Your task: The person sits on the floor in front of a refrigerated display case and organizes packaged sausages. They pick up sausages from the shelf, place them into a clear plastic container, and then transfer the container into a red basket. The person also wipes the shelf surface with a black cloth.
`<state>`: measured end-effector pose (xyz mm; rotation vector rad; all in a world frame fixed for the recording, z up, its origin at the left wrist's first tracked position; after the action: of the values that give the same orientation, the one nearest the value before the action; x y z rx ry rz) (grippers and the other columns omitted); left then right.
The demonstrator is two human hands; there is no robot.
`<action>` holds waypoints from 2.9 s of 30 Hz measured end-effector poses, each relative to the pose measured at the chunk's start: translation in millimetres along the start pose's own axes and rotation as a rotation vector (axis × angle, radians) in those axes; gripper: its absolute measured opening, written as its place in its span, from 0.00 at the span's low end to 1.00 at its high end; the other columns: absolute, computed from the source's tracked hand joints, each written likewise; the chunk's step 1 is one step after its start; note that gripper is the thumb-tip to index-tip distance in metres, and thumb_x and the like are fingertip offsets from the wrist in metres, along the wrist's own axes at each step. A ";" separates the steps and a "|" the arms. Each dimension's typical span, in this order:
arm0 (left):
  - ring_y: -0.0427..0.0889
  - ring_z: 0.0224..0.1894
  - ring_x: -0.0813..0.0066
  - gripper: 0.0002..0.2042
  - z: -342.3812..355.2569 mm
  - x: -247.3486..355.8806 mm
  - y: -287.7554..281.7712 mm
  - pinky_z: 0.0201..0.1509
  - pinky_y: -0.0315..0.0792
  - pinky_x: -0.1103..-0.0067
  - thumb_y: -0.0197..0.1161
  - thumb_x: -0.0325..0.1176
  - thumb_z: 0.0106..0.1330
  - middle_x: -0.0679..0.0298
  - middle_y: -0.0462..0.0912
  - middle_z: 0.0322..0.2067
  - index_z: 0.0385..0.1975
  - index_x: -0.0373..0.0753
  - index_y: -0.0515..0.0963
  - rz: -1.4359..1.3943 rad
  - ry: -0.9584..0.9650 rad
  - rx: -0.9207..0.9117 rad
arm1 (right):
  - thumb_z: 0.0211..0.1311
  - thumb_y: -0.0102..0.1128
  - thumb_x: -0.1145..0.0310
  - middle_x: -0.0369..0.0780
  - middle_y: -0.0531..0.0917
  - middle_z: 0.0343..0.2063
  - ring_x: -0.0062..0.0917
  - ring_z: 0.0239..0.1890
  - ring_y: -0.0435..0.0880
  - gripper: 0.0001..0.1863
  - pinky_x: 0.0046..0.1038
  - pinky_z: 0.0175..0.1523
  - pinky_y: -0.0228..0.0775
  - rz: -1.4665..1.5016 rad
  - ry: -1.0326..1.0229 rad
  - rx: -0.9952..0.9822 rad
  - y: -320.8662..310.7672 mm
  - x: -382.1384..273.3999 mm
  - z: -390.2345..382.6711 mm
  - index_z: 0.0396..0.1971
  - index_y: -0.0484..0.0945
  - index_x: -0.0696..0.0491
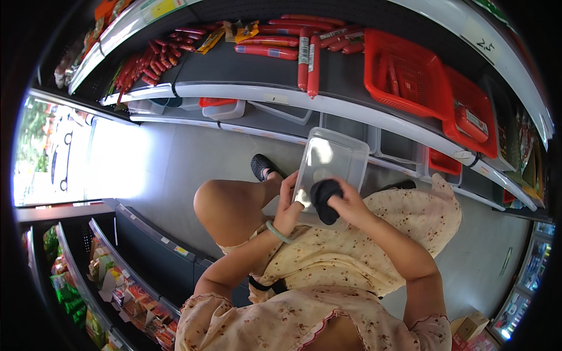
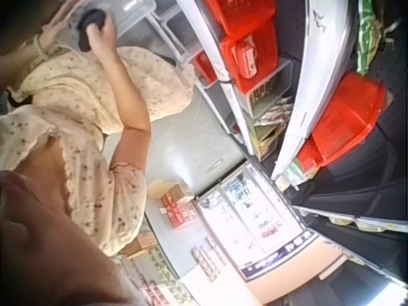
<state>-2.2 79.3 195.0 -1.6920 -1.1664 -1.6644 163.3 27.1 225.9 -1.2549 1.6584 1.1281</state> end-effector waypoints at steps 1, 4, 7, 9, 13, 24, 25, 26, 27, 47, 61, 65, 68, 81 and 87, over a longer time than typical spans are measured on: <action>0.66 0.63 0.68 0.40 0.4 0.6 1.9 0.67 0.59 0.72 0.48 0.23 0.50 0.63 0.62 0.66 0.71 0.40 0.53 -0.012 -0.011 0.005 | 0.56 0.52 0.78 0.40 0.78 0.43 0.21 0.45 0.76 0.22 0.27 0.49 0.72 0.052 -0.075 0.125 -8.0 -11.4 -6.1 0.53 0.71 0.58; 0.65 0.62 0.70 0.40 0.3 4.4 1.7 0.63 0.60 0.75 0.48 0.23 0.51 0.64 0.61 0.66 0.72 0.43 0.52 -0.061 -0.038 0.015 | 0.52 0.55 0.78 0.49 0.69 0.56 0.37 0.56 0.73 0.26 0.31 0.59 0.67 -0.448 -0.576 0.308 -24.7 -35.7 -4.1 0.56 0.71 0.56; 0.61 0.66 0.68 0.39 -0.2 20.6 18.2 0.70 0.54 0.72 0.50 0.23 0.52 0.59 0.62 0.64 0.70 0.37 0.51 0.025 -0.054 -0.100 | 0.55 0.65 0.65 0.57 0.62 0.61 0.56 0.61 0.66 0.34 0.43 0.64 0.62 -0.963 -0.384 0.331 -18.1 -39.4 3.5 0.63 0.66 0.55; 0.61 0.66 0.69 0.41 -4.7 0.2 12.6 0.68 0.57 0.72 0.53 0.25 0.51 0.61 0.59 0.66 0.71 0.39 0.51 0.174 0.047 -0.176 | 0.55 0.67 0.61 0.60 0.63 0.60 0.58 0.60 0.66 0.35 0.45 0.64 0.61 -0.981 -0.238 0.347 -22.4 -6.4 16.7 0.62 0.66 0.56; 0.61 0.66 0.68 0.41 -3.3 2.0 19.9 0.69 0.56 0.71 0.55 0.26 0.50 0.58 0.59 0.66 0.70 0.37 0.52 0.040 0.060 -0.159 | 0.54 0.66 0.66 0.54 0.70 0.54 0.53 0.54 0.70 0.28 0.46 0.57 0.64 -1.149 -0.467 0.172 5.8 -12.4 7.7 0.55 0.72 0.56; 0.62 0.65 0.50 0.35 17.6 14.6 11.3 0.69 0.56 0.66 0.53 0.23 0.48 0.47 0.66 0.58 0.64 0.35 0.64 0.403 0.204 -0.086 | 0.56 0.57 0.70 0.42 0.77 0.42 0.41 0.36 0.81 0.07 0.43 0.37 0.74 -0.936 -0.364 0.090 -8.1 -8.0 -3.7 0.35 0.77 0.54; 0.63 0.65 0.50 0.35 16.5 24.8 16.6 0.69 0.57 0.66 0.54 0.23 0.48 0.48 0.66 0.58 0.64 0.36 0.65 0.510 0.242 -0.111 | 0.57 0.57 0.70 0.43 0.76 0.44 0.40 0.37 0.81 0.08 0.42 0.39 0.74 -1.023 -0.365 0.159 -13.7 -23.4 -5.1 0.36 0.77 0.55; 0.63 0.64 0.49 0.35 11.8 32.7 18.2 0.68 0.58 0.66 0.54 0.23 0.48 0.48 0.66 0.58 0.64 0.36 0.65 0.627 0.272 -0.119 | 0.57 0.57 0.70 0.43 0.76 0.46 0.40 0.39 0.81 0.09 0.41 0.41 0.74 -1.099 -0.371 0.212 -15.7 -39.9 -4.0 0.37 0.77 0.56; 0.64 0.64 0.49 0.35 8.6 34.7 18.6 0.67 0.60 0.66 0.54 0.23 0.48 0.48 0.67 0.58 0.64 0.37 0.65 0.605 0.282 -0.121 | 0.57 0.57 0.70 0.44 0.75 0.48 0.40 0.40 0.81 0.09 0.39 0.43 0.73 -1.175 -0.378 0.266 -17.5 -50.8 -1.9 0.37 0.77 0.57; 0.68 0.62 0.48 0.27 -12.5 40.9 29.2 0.64 0.60 0.63 0.65 0.42 0.63 0.46 0.66 0.63 0.60 0.39 0.69 0.596 0.433 0.032 | 0.69 0.53 0.70 0.42 0.75 0.56 0.32 0.57 0.74 0.20 0.36 0.62 0.66 -0.329 -0.223 -0.178 22.6 83.0 -13.1 0.59 0.67 0.56; 0.59 0.68 0.55 0.28 -1.9 65.1 6.7 0.70 0.53 0.65 0.62 0.38 0.66 0.47 0.59 0.65 0.64 0.36 0.63 0.294 0.496 0.102 | 0.54 0.49 0.76 0.33 0.79 0.38 0.15 0.40 0.77 0.20 0.19 0.47 0.69 0.220 0.353 -0.391 23.0 8.1 -27.3 0.49 0.75 0.60; 0.60 0.67 0.53 0.29 -2.8 74.5 -12.5 0.69 0.54 0.63 0.64 0.38 0.63 0.45 0.59 0.65 0.63 0.35 0.64 0.463 0.627 0.359 | 0.57 0.53 0.70 0.36 0.80 0.37 0.20 0.40 0.79 0.18 0.24 0.45 0.71 -0.161 0.444 -0.582 16.8 8.6 -31.2 0.46 0.77 0.61; 0.61 0.66 0.51 0.31 -9.0 82.3 -16.4 0.69 0.54 0.61 0.65 0.37 0.62 0.43 0.58 0.67 0.63 0.35 0.64 0.621 0.772 0.422 | 0.60 0.61 0.58 0.45 0.75 0.52 0.32 0.49 0.80 0.28 0.32 0.53 0.71 -1.146 0.164 -0.352 1.6 -15.4 -22.7 0.56 0.71 0.60; 0.63 0.65 0.66 0.34 -1.2 54.2 -0.9 0.68 0.57 0.69 0.55 0.42 0.71 0.59 0.57 0.67 0.71 0.35 0.48 -0.030 0.128 -0.049 | 0.60 0.62 0.60 0.51 0.81 0.47 0.39 0.46 0.83 0.35 0.36 0.50 0.74 -0.733 -0.046 -0.032 -36.1 -32.7 -28.5 0.66 0.61 0.53; 0.70 0.59 0.50 0.24 23.4 113.2 0.1 0.63 0.63 0.65 0.60 0.37 0.66 0.48 0.71 0.56 0.59 0.32 0.66 0.836 0.555 0.154 | 0.60 0.51 0.62 0.49 0.84 0.38 0.47 0.40 0.83 0.33 0.40 0.45 0.74 -0.913 0.055 0.175 -60.3 -26.8 -53.2 0.67 0.60 0.50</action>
<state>-1.7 124.6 301.3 -1.2263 -0.2417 -1.3070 225.0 -22.7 255.9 -1.6626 0.9697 0.3780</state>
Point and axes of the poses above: each hand's wrist, its own z-axis towards the middle knuckle, its own y-axis out of the palm, x = y × z, the point moved 5 cm from there along z, towards the middle knuckle
